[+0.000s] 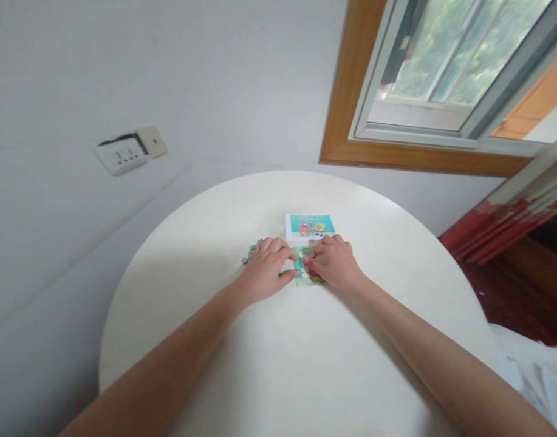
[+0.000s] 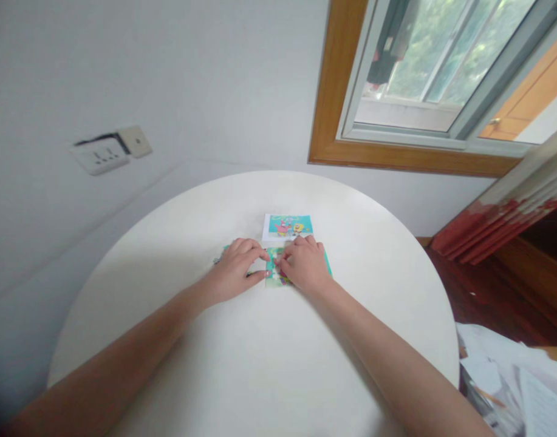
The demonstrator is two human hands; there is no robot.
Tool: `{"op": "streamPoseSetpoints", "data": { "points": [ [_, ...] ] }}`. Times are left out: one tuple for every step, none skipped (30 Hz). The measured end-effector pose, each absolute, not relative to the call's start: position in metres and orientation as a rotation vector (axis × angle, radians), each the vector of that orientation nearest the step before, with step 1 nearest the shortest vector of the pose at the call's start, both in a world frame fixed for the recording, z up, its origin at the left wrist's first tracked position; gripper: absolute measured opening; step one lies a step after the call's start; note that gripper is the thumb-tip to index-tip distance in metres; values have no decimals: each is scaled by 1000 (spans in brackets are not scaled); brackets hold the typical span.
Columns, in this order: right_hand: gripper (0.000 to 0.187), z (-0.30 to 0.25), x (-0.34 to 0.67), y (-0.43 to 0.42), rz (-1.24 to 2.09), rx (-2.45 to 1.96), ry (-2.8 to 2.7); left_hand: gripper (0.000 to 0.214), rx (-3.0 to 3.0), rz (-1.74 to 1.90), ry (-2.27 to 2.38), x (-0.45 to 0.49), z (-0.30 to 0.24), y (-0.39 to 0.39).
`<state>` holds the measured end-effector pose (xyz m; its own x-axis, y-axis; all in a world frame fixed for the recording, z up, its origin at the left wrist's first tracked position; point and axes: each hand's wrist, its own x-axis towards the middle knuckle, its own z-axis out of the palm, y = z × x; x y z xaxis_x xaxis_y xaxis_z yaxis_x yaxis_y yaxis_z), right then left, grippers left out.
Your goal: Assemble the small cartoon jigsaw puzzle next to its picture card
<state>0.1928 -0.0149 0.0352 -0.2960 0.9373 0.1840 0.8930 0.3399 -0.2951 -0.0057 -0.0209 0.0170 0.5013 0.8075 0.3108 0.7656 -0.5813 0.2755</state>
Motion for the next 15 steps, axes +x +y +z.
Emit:
{"op": "streamPoseSetpoints", "data": {
  "points": [
    [19,37,193,-16,164,-1620,-2302,23,2634,625,1387,-6,17,-21],
    [19,38,193,-17,138,-1613,-2316,23,2636,623,1390,-6,17,-21],
    [19,39,193,-17,115,-1609,-2329,23,2638,620,1392,-6,17,-21],
    [19,39,193,-18,92,-1605,-2342,22,2639,618,1393,-6,17,-21],
    [19,39,193,-19,69,-1600,-2354,22,2640,616,1394,-6,16,-21],
    [20,39,193,-19,45,-1594,-2361,22,2640,615,1393,-6,16,-20],
    [20,38,193,-20,24,-1585,-2367,22,2640,613,1393,-6,16,-20],
    [20,38,193,-20,6,-1575,-2371,22,2641,610,1392,-6,16,-20],
    [20,38,194,-20,-5,-1563,-2376,23,2643,608,1391,-6,16,-20],
    [19,37,194,-20,-10,-1552,-2378,23,2644,608,1392,-6,16,-20],
    [19,38,195,-20,-10,-1545,-2373,23,2645,607,1395,-6,16,-21],
    [18,39,197,-19,-5,-1542,-2362,22,2645,607,1398,-6,16,-21],
    [18,40,199,-18,6,-1544,-2345,22,2646,605,1400,-6,16,-21],
    [18,41,202,-17,24,-1552,-2321,22,2646,603,1402,-6,16,-21],
    [18,42,206,-16,46,-1562,-2293,22,2645,601,1403,-6,16,-21]
  ]
}}
